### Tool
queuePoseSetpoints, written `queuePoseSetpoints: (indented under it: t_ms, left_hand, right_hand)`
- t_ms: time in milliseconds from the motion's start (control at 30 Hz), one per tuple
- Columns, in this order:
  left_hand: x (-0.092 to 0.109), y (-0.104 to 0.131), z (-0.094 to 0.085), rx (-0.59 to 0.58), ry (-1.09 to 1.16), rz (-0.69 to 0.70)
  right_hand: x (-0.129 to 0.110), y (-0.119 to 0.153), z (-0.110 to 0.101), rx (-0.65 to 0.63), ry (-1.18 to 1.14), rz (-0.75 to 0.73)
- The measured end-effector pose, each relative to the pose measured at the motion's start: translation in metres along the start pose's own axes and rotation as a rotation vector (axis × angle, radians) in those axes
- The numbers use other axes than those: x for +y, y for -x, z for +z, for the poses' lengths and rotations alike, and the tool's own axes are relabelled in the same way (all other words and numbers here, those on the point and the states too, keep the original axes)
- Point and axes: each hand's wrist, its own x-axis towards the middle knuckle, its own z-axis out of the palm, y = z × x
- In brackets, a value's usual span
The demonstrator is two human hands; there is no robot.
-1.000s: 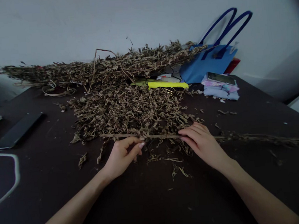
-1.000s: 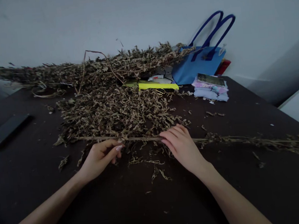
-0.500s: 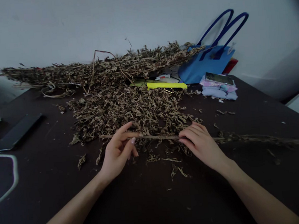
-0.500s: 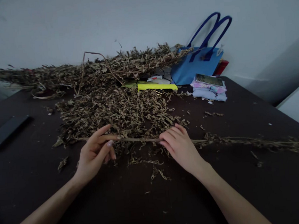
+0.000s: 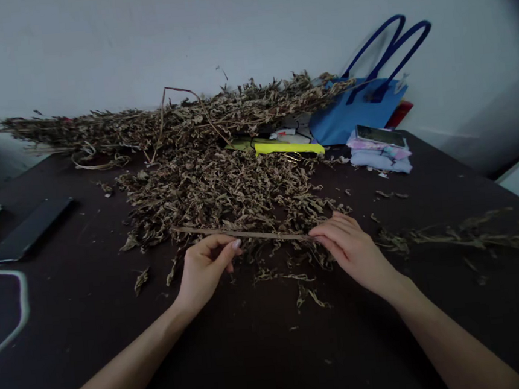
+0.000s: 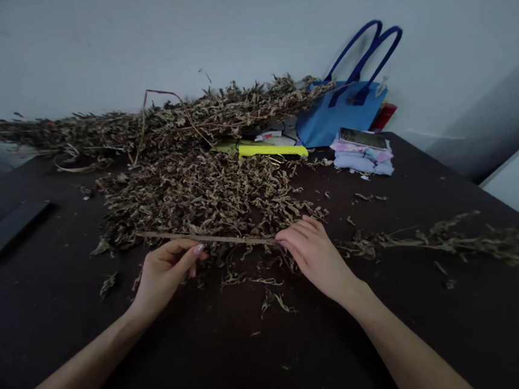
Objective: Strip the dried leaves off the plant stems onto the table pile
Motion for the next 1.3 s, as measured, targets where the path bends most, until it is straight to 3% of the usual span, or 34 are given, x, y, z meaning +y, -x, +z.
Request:
queuePoseSetpoints:
  t_ms: [133, 433, 600, 933, 1300]
  left_hand:
    - [-0.005, -0.002, 0.002, 0.044, 0.164, -0.119]
    - [-0.01, -0.002, 0.006, 0.036, 0.553, -0.162]
    - [-0.011, -0.005, 0.006, 0.011, 0.555, -0.18]
    - [-0.008, -0.016, -0.005, 0.171, 0.484, -0.108]
    - [-0.006, -0.014, -0.005, 0.114, 0.54, -0.166]
  right_hand:
    - [-0.001, 0.0, 0.003, -0.027, -0.031, 0.021]
    - [-0.008, -0.001, 0.0, -0.073, 0.024, -0.009]
    - [-0.009, -0.001, 0.0, -0.064, 0.035, -0.035]
    - [0.005, 0.003, -0.012, 0.044, 0.125, 0.027]
    - [0.009, 0.001, -0.002, 0.008, 0.139, -0.024]
